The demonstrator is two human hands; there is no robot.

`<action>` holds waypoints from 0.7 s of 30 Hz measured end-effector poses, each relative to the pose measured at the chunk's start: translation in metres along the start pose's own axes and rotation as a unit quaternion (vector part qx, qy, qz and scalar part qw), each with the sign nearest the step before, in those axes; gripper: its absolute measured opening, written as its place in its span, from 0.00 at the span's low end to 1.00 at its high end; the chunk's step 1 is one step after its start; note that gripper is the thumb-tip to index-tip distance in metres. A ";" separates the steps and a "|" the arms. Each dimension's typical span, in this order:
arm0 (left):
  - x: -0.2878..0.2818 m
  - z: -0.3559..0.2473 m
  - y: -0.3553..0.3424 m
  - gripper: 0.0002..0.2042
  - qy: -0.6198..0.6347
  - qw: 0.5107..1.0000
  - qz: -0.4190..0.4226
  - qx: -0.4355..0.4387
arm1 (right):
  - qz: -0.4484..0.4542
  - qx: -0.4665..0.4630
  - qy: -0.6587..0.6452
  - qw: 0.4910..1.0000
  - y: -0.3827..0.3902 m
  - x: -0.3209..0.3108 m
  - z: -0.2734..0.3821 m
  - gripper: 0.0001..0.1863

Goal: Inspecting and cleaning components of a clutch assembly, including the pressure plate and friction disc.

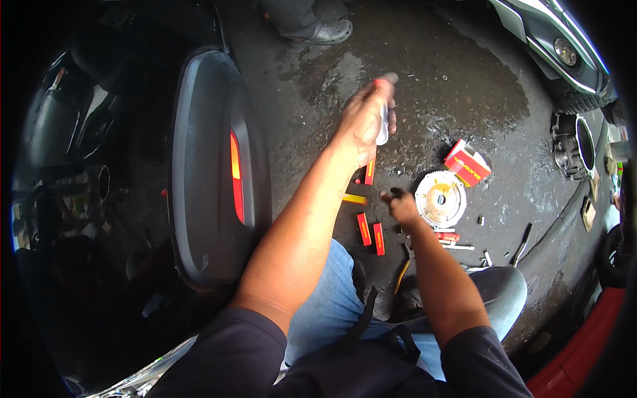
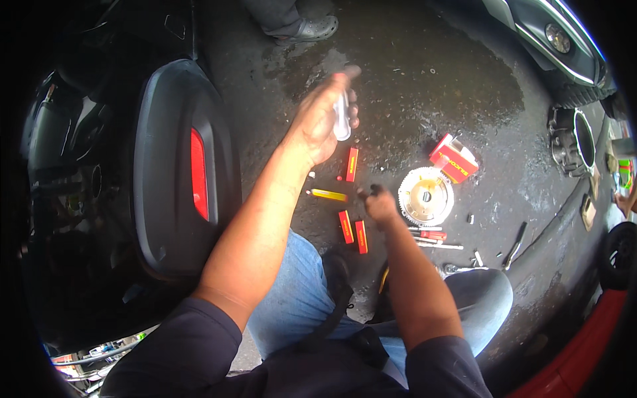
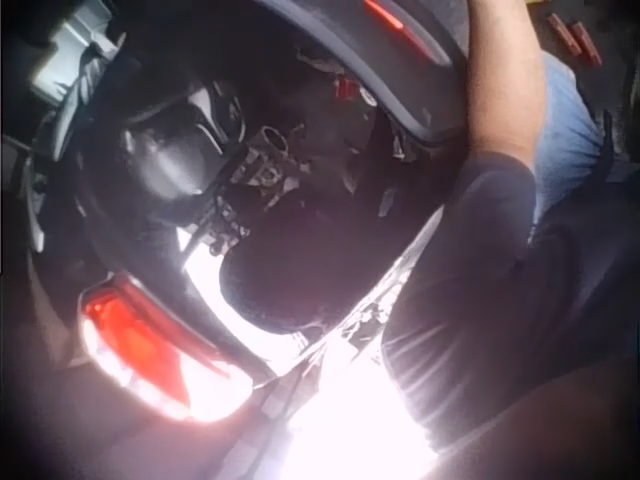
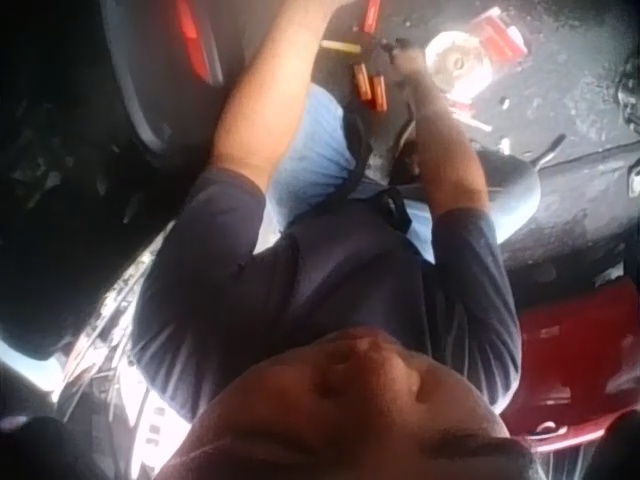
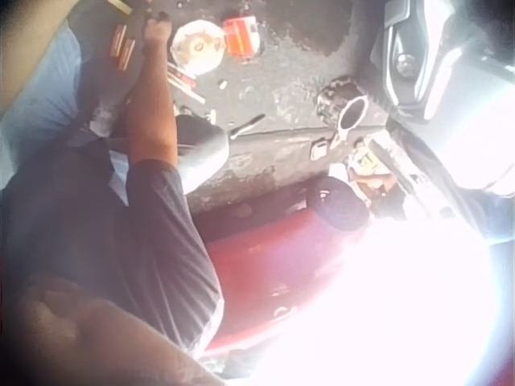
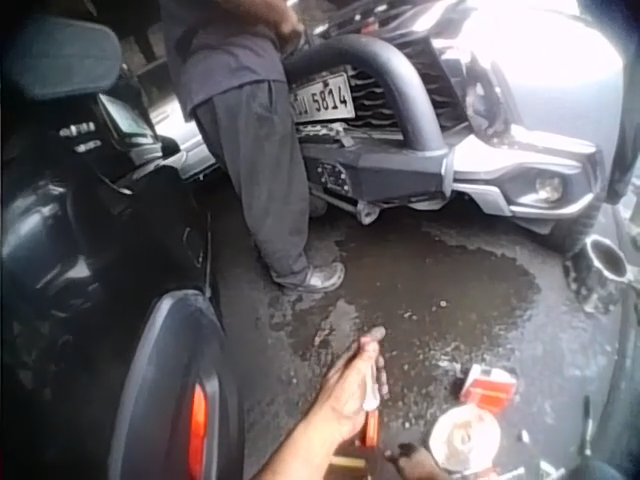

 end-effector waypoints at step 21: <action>0.048 0.027 0.026 0.17 -0.392 0.899 0.172 0.092 | -0.163 -0.219 0.024 0.962 0.074 -0.225 0.205 0.31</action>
Point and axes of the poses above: each hand's wrist, its own y-axis away from the middle knuckle, its own x-axis out of the palm, z = x × y, the point moved 5 cm from there along -y, towards the middle knuckle, and after that the axes turned 8 degrees about y, right-handed, at the moved point
